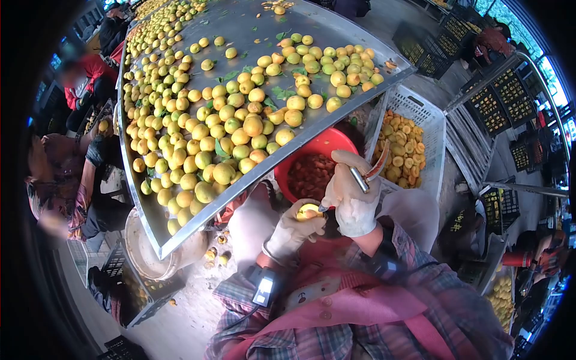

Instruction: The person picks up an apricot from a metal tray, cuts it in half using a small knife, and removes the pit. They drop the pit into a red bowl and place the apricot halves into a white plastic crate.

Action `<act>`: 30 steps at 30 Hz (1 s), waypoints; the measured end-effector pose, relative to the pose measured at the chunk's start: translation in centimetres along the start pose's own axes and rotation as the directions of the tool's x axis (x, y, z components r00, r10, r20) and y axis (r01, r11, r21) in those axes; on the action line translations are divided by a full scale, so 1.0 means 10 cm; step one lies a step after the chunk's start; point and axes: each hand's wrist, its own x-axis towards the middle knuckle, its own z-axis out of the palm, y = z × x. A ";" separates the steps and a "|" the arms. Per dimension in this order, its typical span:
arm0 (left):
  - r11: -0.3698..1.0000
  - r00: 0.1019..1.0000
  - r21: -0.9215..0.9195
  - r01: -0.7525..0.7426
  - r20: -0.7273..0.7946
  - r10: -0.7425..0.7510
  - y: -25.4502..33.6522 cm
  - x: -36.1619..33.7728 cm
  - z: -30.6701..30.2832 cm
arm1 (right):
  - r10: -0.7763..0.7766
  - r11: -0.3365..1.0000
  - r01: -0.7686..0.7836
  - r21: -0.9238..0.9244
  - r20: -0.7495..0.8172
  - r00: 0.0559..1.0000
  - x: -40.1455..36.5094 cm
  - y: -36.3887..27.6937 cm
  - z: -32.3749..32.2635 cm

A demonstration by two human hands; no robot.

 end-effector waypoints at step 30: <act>0.988 0.998 0.145 0.060 0.016 -0.063 0.10 -0.16 -0.02 | 0.262 0.965 -0.239 -0.108 0.400 0.878 0.19 0.10 0.02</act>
